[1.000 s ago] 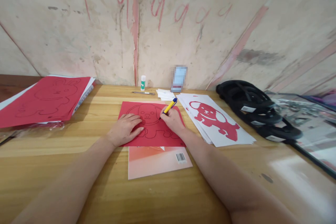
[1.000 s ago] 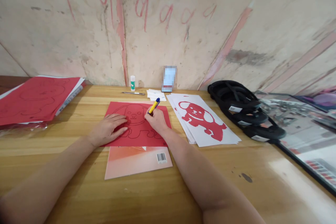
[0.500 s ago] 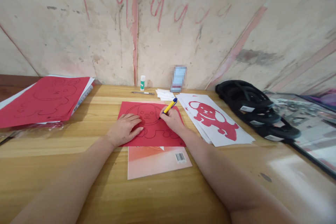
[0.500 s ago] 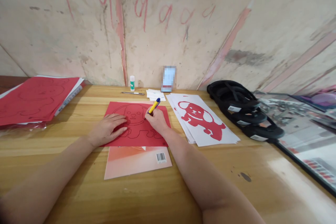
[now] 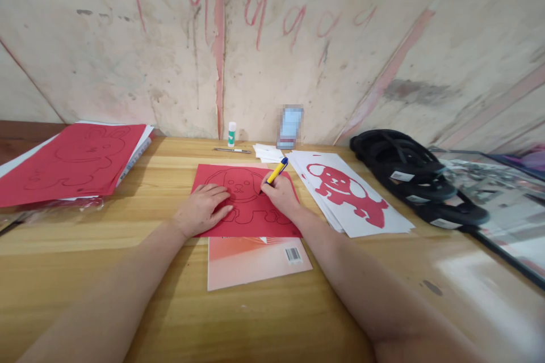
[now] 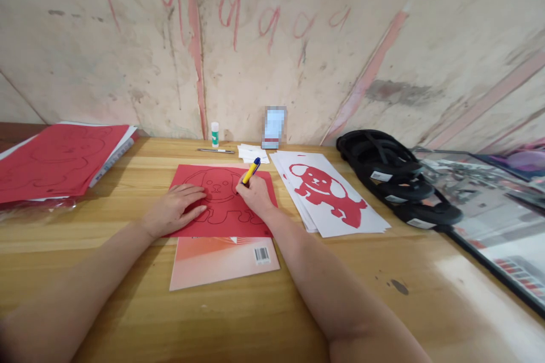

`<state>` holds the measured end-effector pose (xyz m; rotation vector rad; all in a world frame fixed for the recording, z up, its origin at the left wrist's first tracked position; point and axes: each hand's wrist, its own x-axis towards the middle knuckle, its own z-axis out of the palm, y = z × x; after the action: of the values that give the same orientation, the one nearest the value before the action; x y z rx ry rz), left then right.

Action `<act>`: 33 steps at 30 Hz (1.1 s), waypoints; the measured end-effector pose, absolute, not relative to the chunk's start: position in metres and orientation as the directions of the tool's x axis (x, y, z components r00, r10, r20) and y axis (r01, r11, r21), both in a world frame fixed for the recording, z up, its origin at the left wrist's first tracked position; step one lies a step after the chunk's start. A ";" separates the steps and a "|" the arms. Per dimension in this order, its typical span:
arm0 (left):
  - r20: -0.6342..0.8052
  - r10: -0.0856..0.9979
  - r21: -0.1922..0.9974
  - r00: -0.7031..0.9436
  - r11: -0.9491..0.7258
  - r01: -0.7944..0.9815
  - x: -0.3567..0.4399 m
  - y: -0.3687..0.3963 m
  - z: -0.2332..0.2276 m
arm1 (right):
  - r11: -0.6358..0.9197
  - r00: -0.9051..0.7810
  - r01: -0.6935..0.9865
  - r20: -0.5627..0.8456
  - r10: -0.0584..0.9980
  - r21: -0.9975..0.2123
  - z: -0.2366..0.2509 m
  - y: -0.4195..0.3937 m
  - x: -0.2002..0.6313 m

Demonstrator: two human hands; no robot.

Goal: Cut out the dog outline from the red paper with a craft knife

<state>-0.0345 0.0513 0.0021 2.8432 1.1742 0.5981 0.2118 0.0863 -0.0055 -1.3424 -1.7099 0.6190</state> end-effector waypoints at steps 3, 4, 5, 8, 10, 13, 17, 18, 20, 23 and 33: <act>0.345 0.679 0.143 0.647 -0.720 0.679 -0.035 0.052 0.002 | 0.294 -0.053 0.528 0.315 0.948 -0.796 -0.006 0.087 0.212; 0.345 0.678 0.141 0.649 -0.721 0.678 -0.035 0.052 0.001 | 0.296 -0.055 0.527 0.315 0.947 -0.797 -0.007 0.087 0.212; 0.346 0.676 0.140 0.650 -0.723 0.677 -0.035 0.052 0.001 | 0.299 -0.060 0.523 0.315 0.947 -0.798 -0.007 0.087 0.213; 0.348 0.674 0.135 0.651 -0.723 0.677 -0.036 0.052 0.000 | 0.311 -0.071 0.510 0.321 0.945 -0.802 -0.006 0.085 0.212; 0.350 0.675 0.132 0.650 -0.722 0.679 -0.036 0.052 0.000 | 0.311 -0.072 0.511 0.321 0.944 -0.801 -0.005 0.085 0.212; 0.348 0.677 0.136 0.648 -0.721 0.680 -0.036 0.052 0.000 | 0.302 -0.060 0.519 0.318 0.946 -0.799 -0.004 0.085 0.212; 0.353 0.676 0.146 0.647 -0.723 0.676 -0.036 0.052 0.001 | 0.284 -0.044 0.526 0.308 0.950 -0.802 -0.003 0.084 0.211; 0.353 0.676 0.146 0.647 -0.723 0.676 -0.035 0.052 0.001 | 0.280 -0.043 0.527 0.304 0.952 -0.803 -0.002 0.084 0.211; 0.352 0.677 0.143 0.646 -0.721 0.678 -0.035 0.052 0.002 | 0.273 -0.041 0.528 0.297 0.954 -0.804 -0.002 0.083 0.211; 0.346 0.678 0.139 0.648 -0.721 0.679 -0.035 0.052 0.002 | 0.263 -0.032 0.537 0.292 0.956 -0.802 -0.002 0.083 0.211; 0.355 0.682 0.182 0.640 -0.722 0.668 -0.035 0.052 0.002 | 0.288 -0.035 0.538 0.321 0.947 -0.793 -0.005 0.084 0.212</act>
<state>-0.0349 0.0515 0.0017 2.8139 1.1580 0.6306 0.2122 0.0843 -0.0051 -1.3654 -1.6940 0.5957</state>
